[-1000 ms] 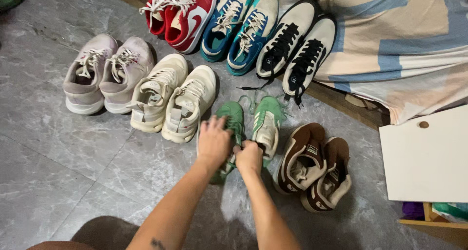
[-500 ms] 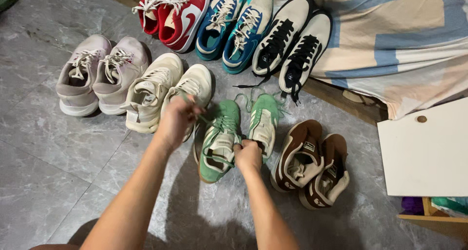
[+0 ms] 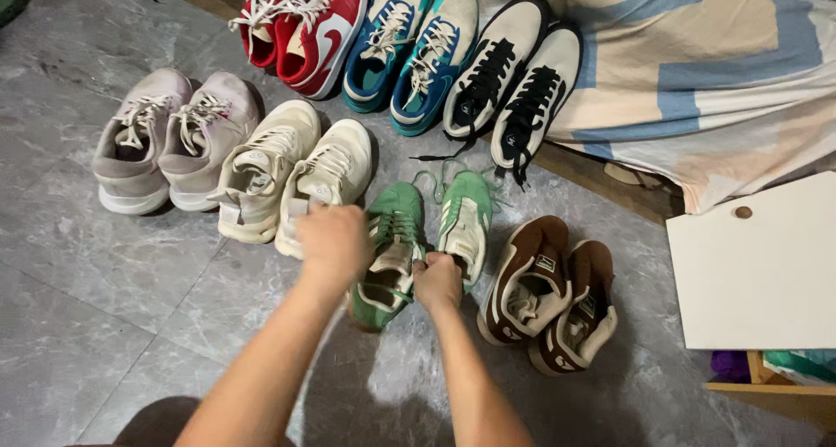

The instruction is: The person unlaces a pair of brown sneakers and then proceeds to lace a pair of green sneakers. The shoes are arranged on a tiled floor next to a bed.

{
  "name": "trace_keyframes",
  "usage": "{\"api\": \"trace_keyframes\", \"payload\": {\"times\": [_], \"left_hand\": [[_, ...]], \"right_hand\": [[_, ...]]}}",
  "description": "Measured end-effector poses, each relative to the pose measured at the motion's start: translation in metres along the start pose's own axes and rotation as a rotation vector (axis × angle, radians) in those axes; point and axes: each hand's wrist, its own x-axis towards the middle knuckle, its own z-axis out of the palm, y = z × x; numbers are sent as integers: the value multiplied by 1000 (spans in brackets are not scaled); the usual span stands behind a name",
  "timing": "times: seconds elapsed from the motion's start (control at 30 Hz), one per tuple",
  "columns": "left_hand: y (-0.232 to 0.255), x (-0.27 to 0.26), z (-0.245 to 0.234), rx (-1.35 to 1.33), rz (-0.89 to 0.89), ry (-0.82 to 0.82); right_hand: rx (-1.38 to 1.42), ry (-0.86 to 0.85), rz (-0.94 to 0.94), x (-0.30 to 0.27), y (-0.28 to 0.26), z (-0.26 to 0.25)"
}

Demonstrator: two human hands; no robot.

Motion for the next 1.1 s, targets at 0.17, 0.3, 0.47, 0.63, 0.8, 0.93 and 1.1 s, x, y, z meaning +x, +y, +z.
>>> {"api": "trace_keyframes", "payload": {"times": [0.17,0.3,0.47,0.63,0.8,0.93,1.1], "left_hand": [[45,11,49,-282,323,180],[65,12,87,-368,304,178],[72,4,110,-726,139,183],[64,11,126,-865,136,201],[49,29,144,-1112,75,65],[44,28,156,-1228,78,20],[48,17,154,-1169,93,94]], "right_hand": [[-66,-6,20,3,-2,2],[6,32,46,7,1,4],[41,-54,4,9,7,2],[119,-89,-55,8,16,4],[122,-77,-140,5,20,4],[153,-79,-145,4,22,4],[151,-65,-191,3,21,3]]}}
